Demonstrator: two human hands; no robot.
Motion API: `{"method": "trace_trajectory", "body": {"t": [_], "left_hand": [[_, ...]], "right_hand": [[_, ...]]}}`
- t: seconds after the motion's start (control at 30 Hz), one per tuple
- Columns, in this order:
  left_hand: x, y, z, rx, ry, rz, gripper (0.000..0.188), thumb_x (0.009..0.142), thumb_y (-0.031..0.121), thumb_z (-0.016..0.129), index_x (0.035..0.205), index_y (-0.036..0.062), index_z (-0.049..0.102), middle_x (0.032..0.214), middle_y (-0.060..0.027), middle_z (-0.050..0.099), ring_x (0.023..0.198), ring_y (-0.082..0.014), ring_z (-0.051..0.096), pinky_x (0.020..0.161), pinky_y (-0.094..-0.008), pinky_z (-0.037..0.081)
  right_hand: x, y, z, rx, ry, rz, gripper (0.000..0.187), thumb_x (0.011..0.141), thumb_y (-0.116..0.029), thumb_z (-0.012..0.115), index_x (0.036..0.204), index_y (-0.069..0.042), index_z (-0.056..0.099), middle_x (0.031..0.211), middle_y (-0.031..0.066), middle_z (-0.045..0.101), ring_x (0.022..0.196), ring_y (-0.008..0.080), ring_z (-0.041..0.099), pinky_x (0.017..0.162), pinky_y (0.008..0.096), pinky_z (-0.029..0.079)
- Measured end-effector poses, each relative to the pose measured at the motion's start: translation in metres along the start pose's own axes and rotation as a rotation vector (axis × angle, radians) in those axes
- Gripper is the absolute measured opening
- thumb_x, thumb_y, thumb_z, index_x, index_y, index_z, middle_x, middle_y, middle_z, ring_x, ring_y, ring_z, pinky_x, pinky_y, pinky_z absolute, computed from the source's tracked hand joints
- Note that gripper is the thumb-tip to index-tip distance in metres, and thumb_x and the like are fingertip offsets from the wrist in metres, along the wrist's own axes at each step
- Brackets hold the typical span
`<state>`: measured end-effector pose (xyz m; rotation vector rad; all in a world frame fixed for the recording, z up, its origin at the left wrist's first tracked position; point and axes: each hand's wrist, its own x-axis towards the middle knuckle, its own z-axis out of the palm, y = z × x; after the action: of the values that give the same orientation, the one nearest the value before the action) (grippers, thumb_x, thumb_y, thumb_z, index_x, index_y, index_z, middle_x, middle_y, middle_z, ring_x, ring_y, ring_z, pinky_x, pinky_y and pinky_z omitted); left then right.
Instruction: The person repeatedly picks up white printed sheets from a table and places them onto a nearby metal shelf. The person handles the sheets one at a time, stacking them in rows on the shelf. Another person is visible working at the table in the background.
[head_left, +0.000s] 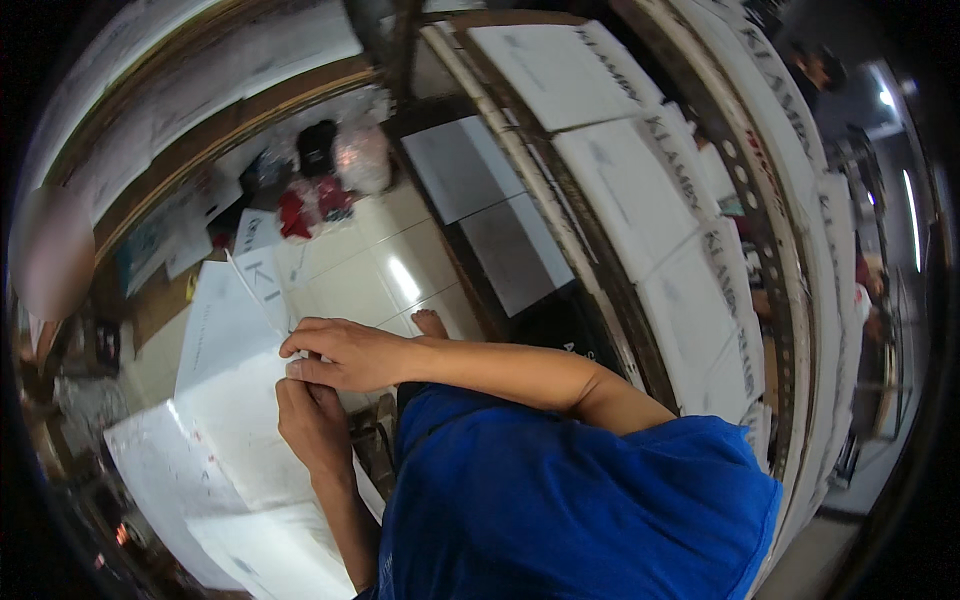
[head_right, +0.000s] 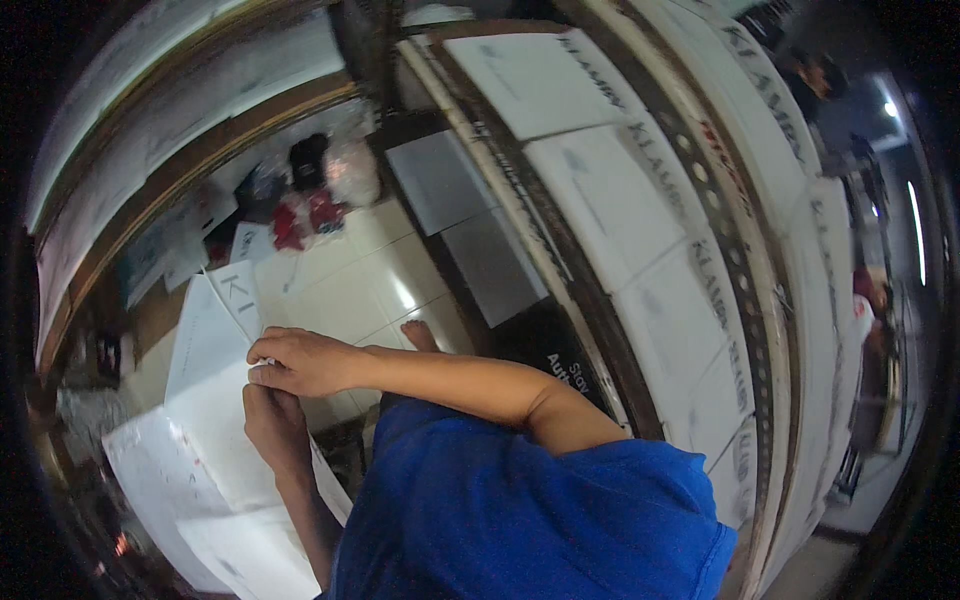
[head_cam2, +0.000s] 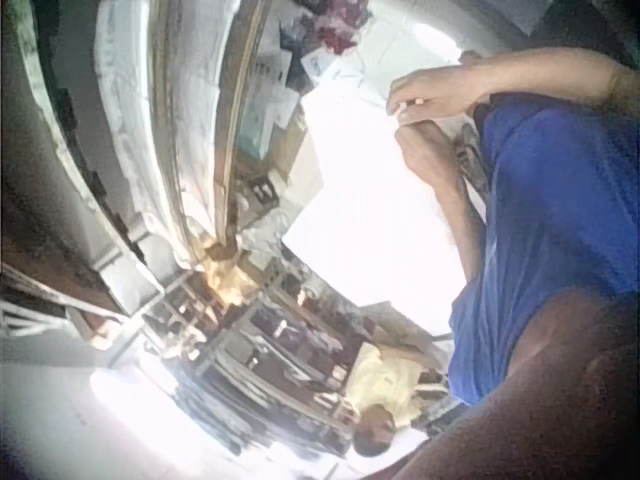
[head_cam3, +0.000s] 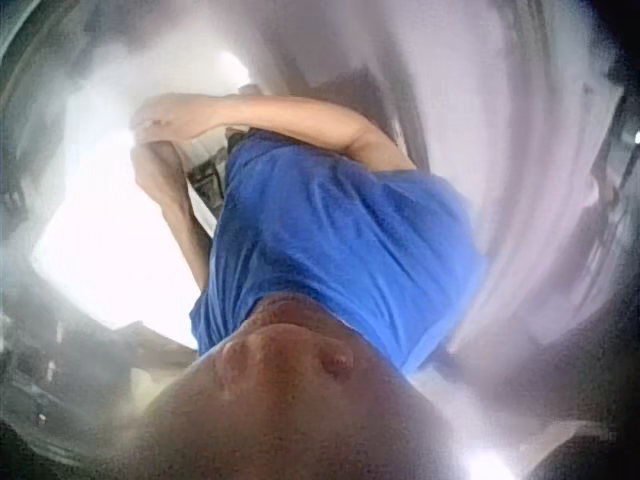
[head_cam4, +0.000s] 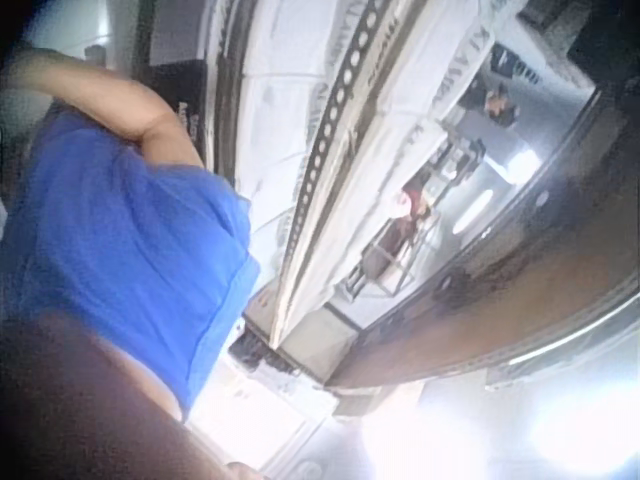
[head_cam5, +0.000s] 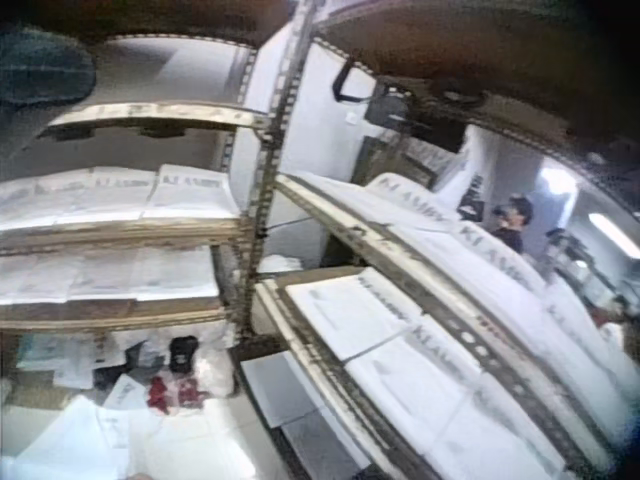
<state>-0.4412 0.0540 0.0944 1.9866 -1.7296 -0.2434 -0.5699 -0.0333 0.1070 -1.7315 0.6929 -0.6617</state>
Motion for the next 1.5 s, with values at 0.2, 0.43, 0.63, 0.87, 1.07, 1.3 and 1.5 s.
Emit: {"method": "trace_trajectory", "body": {"t": [0.2,0.43,0.63,0.87,1.07,1.3,1.5], "left_hand": [[0.002,0.053,0.021,-0.353,-0.174,0.206,0.024,0.083,0.003,0.061,0.106,0.0009,0.057,0.079,-0.0123,0.055,0.065,-0.0247,0.056,0.059,-0.0368,0.046],[0.011,0.03,0.022,-0.336,-0.044,0.18,0.027,0.081,-0.001,0.062,0.108,-0.0012,0.058,0.083,-0.012,0.057,0.068,-0.0216,0.055,0.06,-0.0327,0.044],[0.007,-0.029,0.023,-0.122,0.021,-0.041,0.022,0.086,0.0,0.057,0.108,-0.004,0.057,0.082,-0.0111,0.054,0.07,-0.0212,0.051,0.062,-0.0325,0.042],[-0.011,-0.06,0.054,0.025,0.052,-0.245,0.021,0.091,0.006,0.055,0.109,-0.0046,0.057,0.084,-0.011,0.053,0.071,-0.0186,0.049,0.062,-0.0309,0.042],[-0.018,-0.059,0.079,0.056,0.159,-0.226,0.021,0.094,0.01,0.054,0.108,-0.0053,0.056,0.091,-0.0129,0.055,0.074,-0.0195,0.05,0.067,-0.0299,0.044],[-0.02,-0.075,0.09,0.041,0.191,-0.305,0.02,0.093,0.01,0.055,0.106,-0.0052,0.056,0.093,-0.0124,0.056,0.076,-0.0197,0.051,0.069,-0.03,0.045],[-0.014,-0.068,0.092,0.076,0.229,-0.29,0.018,0.092,0.009,0.057,0.105,-0.0036,0.058,0.093,-0.012,0.057,0.077,-0.0201,0.053,0.068,-0.03,0.045]], "right_hand": [[-0.056,0.009,-0.048,-0.144,0.281,0.103,0.016,0.082,-0.004,0.051,0.094,0.0,0.061,0.094,0.017,0.06,0.09,0.0346,0.059,0.08,0.0405,0.047],[-0.172,-0.007,-0.193,-0.267,0.624,0.579,0.02,0.078,-0.001,0.055,0.096,-0.003,0.063,0.088,0.0055,0.062,0.083,0.0111,0.057,0.073,0.0279,0.048],[-0.305,-0.012,-0.398,-0.666,0.75,0.706,0.013,0.083,-0.003,0.054,0.094,-0.006,0.061,0.084,-0.0012,0.061,0.074,0.0067,0.054,0.068,0.0217,0.044],[-0.382,0.116,-0.526,-0.903,0.916,1.121,0.005,0.079,-0.005,0.058,0.082,-0.006,0.062,0.072,0.0008,0.059,0.065,0.0093,0.054,0.053,0.0259,0.044],[-0.464,0.194,-0.609,-1.321,0.851,0.569,0.01,0.069,0.005,0.054,0.072,-0.003,0.06,0.069,0.0116,0.062,0.068,0.0207,0.059,0.064,0.0336,0.047],[-0.492,0.192,-0.65,-1.721,0.843,0.475,0.01,0.073,-0.01,0.053,0.081,-0.008,0.06,0.076,0.0167,0.061,0.074,0.0371,0.062,0.066,0.0455,0.048],[-0.473,0.183,-0.641,-1.799,0.937,0.809,0.012,0.078,-0.011,0.053,0.088,-0.006,0.059,0.076,0.0111,0.058,0.073,0.0265,0.056,0.066,0.0387,0.045]]}}
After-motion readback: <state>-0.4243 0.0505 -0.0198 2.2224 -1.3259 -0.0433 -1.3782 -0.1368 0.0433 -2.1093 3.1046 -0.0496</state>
